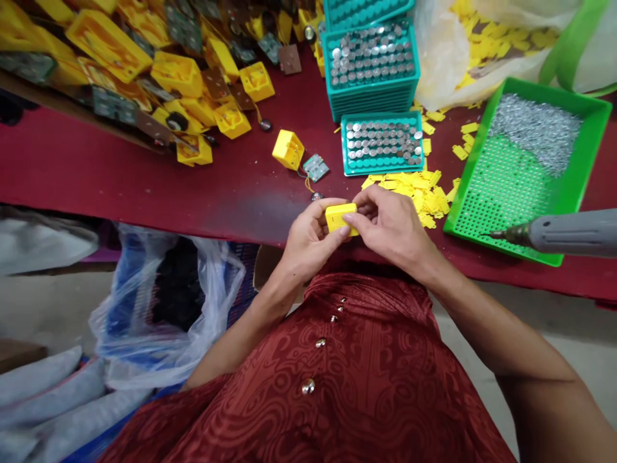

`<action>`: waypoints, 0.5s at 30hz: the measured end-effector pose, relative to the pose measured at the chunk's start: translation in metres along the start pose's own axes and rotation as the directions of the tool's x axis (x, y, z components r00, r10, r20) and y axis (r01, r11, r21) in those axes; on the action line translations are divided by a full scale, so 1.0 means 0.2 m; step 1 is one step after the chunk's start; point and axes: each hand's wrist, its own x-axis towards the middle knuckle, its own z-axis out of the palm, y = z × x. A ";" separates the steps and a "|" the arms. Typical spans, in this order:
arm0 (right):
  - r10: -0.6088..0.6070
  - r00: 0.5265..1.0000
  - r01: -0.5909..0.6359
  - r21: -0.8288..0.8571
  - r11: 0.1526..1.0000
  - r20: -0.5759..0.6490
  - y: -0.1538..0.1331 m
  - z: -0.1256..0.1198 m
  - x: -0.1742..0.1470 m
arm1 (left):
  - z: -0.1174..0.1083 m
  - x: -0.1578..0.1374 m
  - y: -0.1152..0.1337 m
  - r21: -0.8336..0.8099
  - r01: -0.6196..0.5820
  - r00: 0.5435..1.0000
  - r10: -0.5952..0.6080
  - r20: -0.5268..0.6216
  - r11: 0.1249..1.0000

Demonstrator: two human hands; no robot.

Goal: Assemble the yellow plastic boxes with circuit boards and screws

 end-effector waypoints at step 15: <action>-0.468 0.797 0.250 -0.496 0.831 -0.382 0.07 -0.26 0.07 | -0.02 0.07 0.10 -0.333 0.217 0.964 -0.256 -0.075 0.917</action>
